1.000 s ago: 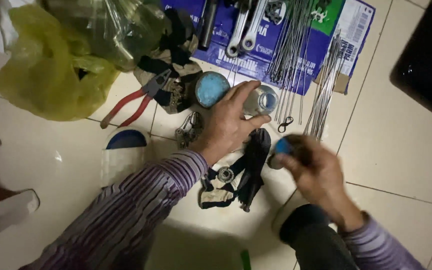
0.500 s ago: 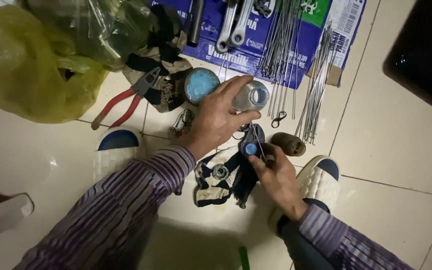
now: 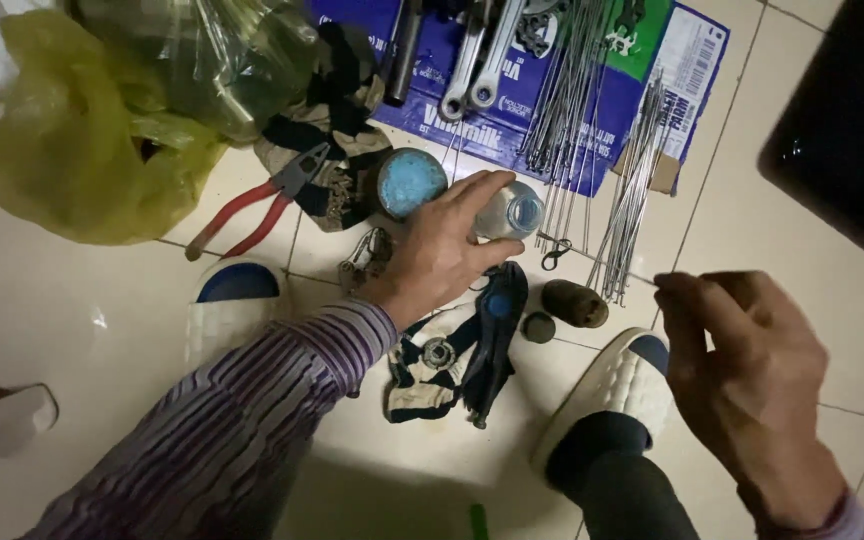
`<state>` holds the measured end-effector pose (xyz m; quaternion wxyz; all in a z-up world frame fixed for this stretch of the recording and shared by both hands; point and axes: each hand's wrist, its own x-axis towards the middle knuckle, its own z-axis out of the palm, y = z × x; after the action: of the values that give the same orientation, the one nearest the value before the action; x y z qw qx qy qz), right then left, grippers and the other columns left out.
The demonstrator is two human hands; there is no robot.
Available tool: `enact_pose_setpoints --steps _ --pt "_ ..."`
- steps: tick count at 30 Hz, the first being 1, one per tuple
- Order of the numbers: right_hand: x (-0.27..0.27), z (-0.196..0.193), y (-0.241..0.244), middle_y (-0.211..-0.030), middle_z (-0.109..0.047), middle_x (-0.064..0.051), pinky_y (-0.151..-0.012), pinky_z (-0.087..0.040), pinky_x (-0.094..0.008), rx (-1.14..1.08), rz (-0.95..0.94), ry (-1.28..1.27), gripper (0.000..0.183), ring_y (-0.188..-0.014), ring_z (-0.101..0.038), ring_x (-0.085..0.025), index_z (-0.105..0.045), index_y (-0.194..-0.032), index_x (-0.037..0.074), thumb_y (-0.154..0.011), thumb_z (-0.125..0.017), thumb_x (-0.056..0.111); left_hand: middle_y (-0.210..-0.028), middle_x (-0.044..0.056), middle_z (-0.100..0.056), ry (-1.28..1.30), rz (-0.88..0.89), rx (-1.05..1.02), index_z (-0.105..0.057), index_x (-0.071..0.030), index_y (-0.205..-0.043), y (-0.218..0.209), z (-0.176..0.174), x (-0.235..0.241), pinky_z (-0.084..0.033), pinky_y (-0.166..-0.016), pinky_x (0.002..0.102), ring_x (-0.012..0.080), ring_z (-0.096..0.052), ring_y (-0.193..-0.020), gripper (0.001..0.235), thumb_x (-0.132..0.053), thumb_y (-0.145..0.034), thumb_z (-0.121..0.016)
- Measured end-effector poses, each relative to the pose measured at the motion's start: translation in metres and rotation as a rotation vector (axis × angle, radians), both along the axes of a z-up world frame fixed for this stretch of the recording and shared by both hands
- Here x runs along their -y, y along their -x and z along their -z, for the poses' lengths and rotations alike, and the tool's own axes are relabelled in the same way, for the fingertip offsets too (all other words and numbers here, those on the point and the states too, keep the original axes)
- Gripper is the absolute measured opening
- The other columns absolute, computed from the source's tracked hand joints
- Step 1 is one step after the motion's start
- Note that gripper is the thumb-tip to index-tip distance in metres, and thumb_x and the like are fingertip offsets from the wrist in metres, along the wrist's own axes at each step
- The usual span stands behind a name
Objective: The person sits on the floor and organizes tools and parts, including pliers, a small container, and a metal rod. They handle a small metal component, apply a substance from a bottle, and insert the rod into the component.
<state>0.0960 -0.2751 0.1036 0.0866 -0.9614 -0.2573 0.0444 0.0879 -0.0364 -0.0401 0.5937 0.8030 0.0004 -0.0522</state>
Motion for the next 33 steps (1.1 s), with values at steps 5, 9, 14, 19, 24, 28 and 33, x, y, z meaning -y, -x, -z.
enact_pose_setpoints --steps 5,9,14,19,24,28,33 --pt "-0.017 -0.017 -0.014 -0.094 -0.067 0.000 -0.071 -0.042 -0.031 0.320 -0.241 0.402 0.014 -0.078 -0.055 -0.016 -0.081 -0.111 0.017 -0.099 -0.082 0.010 -0.138 0.016 -0.059 -0.013 0.000 0.032 -0.052 -0.005 -0.138 0.005 0.006 0.009 -0.057 -0.099 0.040 0.0303 -0.067 -0.113 0.068 -0.013 -0.078 -0.082" --pt "-0.035 -0.009 -0.020 -0.090 -0.068 0.000 -0.056 -0.047 -0.023 0.292 -0.328 0.633 0.023 -0.064 -0.059 -0.008 -0.077 -0.117 0.024 -0.095 -0.071 0.020 -0.137 0.013 -0.058 -0.149 0.050 0.132 -0.051 -0.010 -0.140 0.008 0.011 0.018 -0.057 -0.101 0.042 0.0278 -0.063 -0.114 0.071 -0.016 -0.078 -0.085" --pt "-0.041 -0.008 -0.013 -0.076 -0.062 -0.001 -0.046 -0.044 -0.025 0.191 -0.340 0.613 0.042 -0.052 -0.063 -0.011 -0.072 -0.121 0.019 -0.080 -0.071 0.012 -0.144 0.008 -0.053 -0.144 0.086 0.110 -0.048 -0.014 -0.140 0.013 0.021 0.033 -0.056 -0.105 0.044 0.0306 -0.063 -0.120 0.073 -0.012 -0.076 -0.083" --pt "-0.035 -0.001 -0.006 -0.082 -0.068 0.000 -0.048 -0.048 -0.026 0.143 -0.281 0.661 0.027 -0.060 -0.066 -0.012 -0.070 -0.105 0.017 -0.079 -0.072 0.012 -0.139 0.004 -0.053 -0.285 0.097 0.175 -0.052 -0.015 -0.138 0.014 0.017 0.039 -0.050 -0.100 0.050 0.0271 -0.061 -0.119 0.072 -0.021 -0.075 -0.087" --pt "-0.052 0.024 -0.001 -0.079 -0.062 -0.004 -0.048 -0.045 -0.026 0.213 -0.353 0.587 0.012 -0.058 -0.058 -0.013 -0.069 -0.085 0.014 -0.095 -0.069 0.020 -0.140 0.007 -0.049 -0.329 0.152 0.200 -0.049 -0.010 -0.139 0.018 0.006 0.036 -0.054 -0.074 0.039 0.0221 -0.066 -0.090 0.070 -0.003 -0.075 -0.077" --pt "-0.055 0.037 0.003 -0.083 -0.062 -0.003 -0.052 -0.046 -0.029 0.226 -0.361 0.516 0.014 -0.066 -0.060 -0.016 -0.068 -0.086 0.015 -0.094 -0.066 0.027 -0.140 0.007 -0.050 -0.406 0.145 0.217 -0.049 -0.011 -0.140 0.019 0.003 0.035 -0.055 -0.073 0.039 0.0216 -0.065 -0.094 0.067 -0.001 -0.078 -0.071" --pt "-0.057 0.032 0.002 -0.076 -0.065 -0.004 -0.046 -0.047 -0.028 0.213 -0.339 0.511 0.024 -0.059 -0.063 -0.016 -0.061 -0.089 0.012 -0.101 -0.066 0.032 -0.137 0.006 -0.051 -0.373 0.129 0.206 -0.048 -0.012 -0.138 0.018 0.003 0.035 -0.055 -0.077 0.044 0.0230 -0.066 -0.091 0.066 -0.011 -0.080 -0.079"
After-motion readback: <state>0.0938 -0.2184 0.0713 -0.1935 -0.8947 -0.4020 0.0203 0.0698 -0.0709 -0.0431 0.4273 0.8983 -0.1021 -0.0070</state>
